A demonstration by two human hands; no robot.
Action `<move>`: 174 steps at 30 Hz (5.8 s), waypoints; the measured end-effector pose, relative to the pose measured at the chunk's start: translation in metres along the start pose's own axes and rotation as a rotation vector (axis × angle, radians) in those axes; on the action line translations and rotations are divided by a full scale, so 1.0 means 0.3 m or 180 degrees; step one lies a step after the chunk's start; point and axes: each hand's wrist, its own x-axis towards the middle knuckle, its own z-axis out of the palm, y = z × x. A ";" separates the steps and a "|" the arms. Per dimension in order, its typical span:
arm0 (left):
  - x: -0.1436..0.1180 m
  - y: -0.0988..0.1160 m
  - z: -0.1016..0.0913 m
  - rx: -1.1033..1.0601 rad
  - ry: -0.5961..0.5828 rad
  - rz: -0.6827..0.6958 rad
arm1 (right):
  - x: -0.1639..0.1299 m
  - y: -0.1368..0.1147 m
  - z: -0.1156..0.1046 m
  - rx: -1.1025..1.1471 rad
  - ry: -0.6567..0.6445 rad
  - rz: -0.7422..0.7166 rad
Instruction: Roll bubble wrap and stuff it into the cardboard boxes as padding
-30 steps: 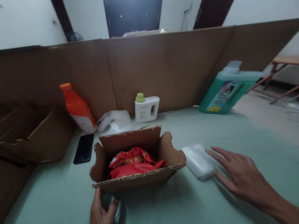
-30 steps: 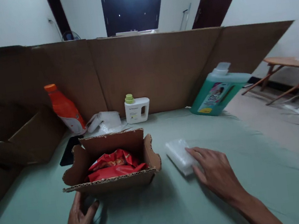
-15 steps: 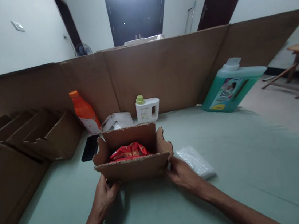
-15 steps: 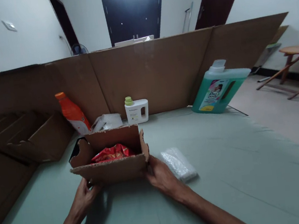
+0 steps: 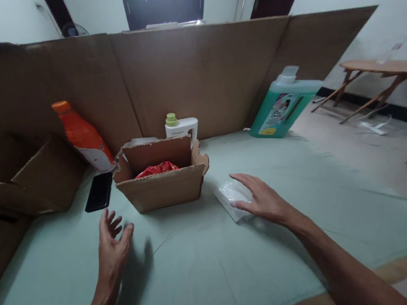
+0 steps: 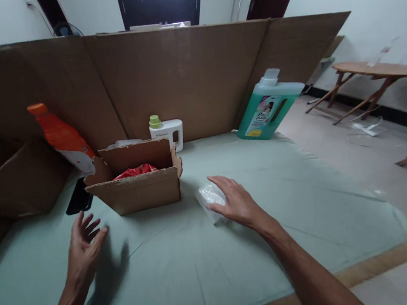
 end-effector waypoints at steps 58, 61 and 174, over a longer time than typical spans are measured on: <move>-0.600 -0.003 -0.061 0.1552 -0.2346 0.0977 | -0.450 -0.170 0.097 0.0122 -0.0088 0.0561; -0.585 0.019 -0.053 0.1046 -0.2336 0.0822 | -0.429 -0.193 0.175 0.0218 -0.0079 0.0527; -0.032 -0.060 -0.152 0.3069 -0.1153 0.0787 | -0.204 0.363 -0.187 0.0582 -0.0596 0.0817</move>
